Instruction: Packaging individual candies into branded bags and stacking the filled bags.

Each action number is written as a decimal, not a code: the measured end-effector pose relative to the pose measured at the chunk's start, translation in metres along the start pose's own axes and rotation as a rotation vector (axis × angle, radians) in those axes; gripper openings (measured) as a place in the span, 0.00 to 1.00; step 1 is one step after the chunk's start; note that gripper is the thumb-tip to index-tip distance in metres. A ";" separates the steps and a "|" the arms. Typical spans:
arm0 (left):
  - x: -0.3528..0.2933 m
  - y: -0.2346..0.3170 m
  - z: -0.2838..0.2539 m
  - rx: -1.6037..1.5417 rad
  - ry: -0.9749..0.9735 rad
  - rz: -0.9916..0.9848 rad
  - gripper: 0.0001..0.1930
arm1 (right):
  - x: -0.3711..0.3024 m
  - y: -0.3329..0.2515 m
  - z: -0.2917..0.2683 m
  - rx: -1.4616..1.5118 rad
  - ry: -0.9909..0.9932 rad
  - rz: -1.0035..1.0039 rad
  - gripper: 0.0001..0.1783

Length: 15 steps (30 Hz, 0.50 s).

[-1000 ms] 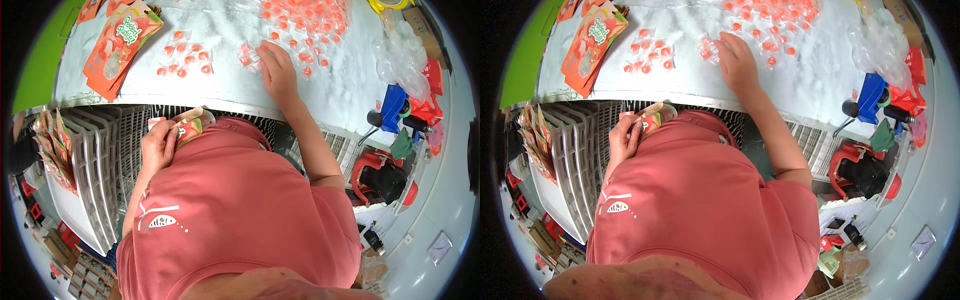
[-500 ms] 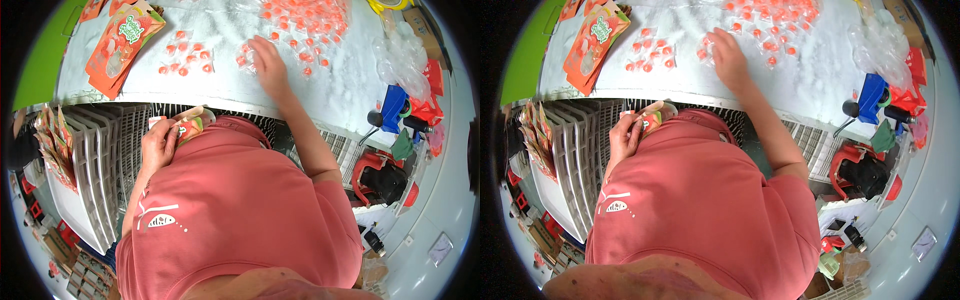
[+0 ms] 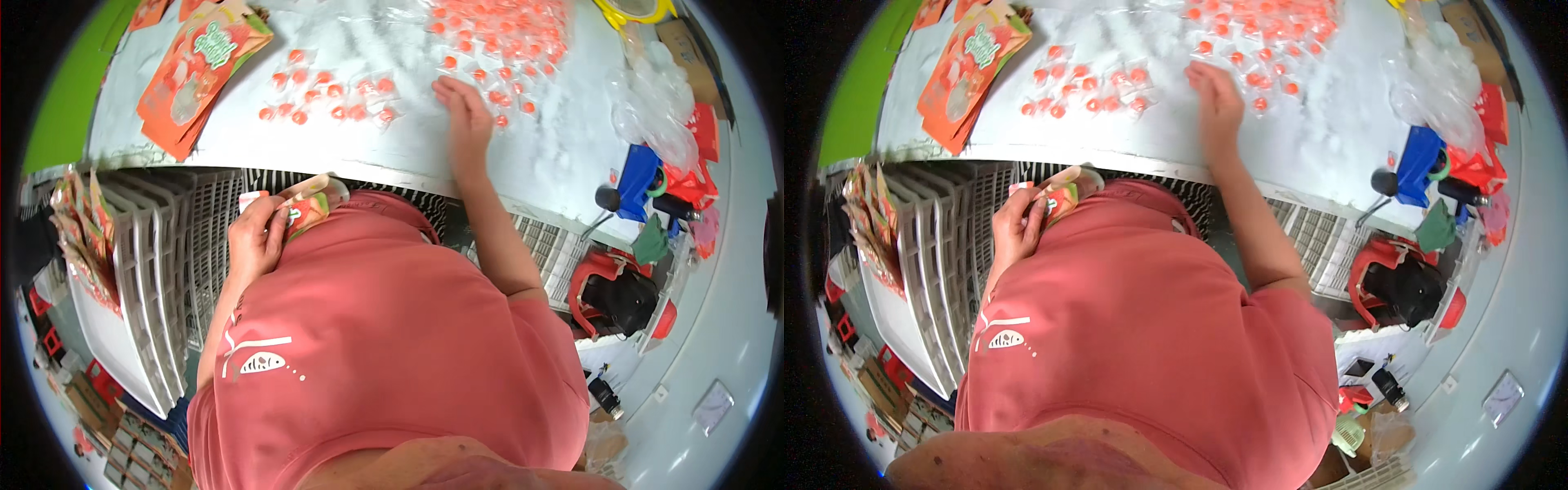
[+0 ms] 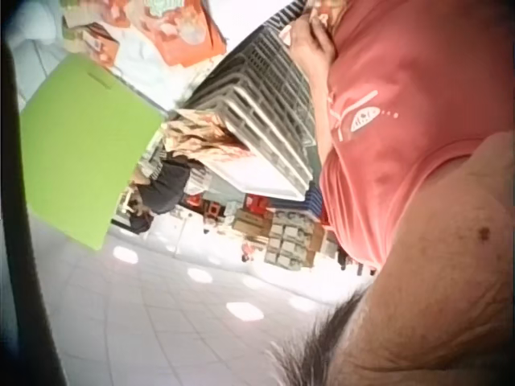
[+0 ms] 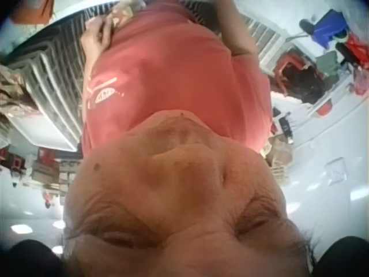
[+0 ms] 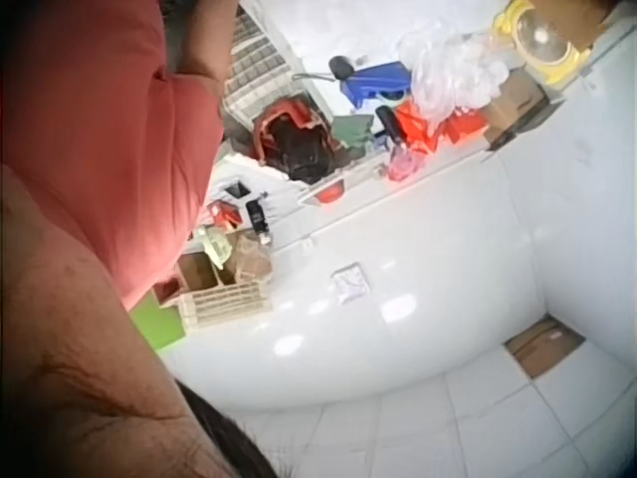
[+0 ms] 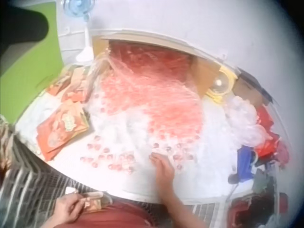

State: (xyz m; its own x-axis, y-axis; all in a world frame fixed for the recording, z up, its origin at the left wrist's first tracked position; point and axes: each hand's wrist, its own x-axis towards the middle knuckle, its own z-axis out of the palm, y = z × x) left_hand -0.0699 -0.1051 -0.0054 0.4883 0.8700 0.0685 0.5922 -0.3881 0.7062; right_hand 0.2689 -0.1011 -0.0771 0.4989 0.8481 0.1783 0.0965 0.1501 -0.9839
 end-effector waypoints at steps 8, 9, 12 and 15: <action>0.001 -0.005 0.000 -0.008 -0.028 -0.023 0.05 | -0.011 -0.006 -0.008 -0.457 0.023 -0.321 0.12; -0.001 -0.007 0.001 -0.008 -0.025 -0.014 0.05 | -0.005 -0.010 -0.013 -0.458 0.025 -0.321 0.12; -0.001 -0.005 0.001 -0.022 -0.048 -0.042 0.05 | 0.025 -0.012 -0.022 -0.656 0.122 -0.471 0.14; -0.001 -0.003 0.002 -0.035 -0.055 -0.070 0.04 | 0.041 -0.004 -0.020 -0.865 0.062 -0.501 0.15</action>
State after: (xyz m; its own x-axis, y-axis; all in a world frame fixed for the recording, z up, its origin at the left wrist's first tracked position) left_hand -0.0710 -0.1051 -0.0088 0.4815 0.8762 -0.0197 0.6036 -0.3153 0.7323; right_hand 0.3066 -0.0769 -0.0656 0.2708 0.7565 0.5953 0.8891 0.0406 -0.4560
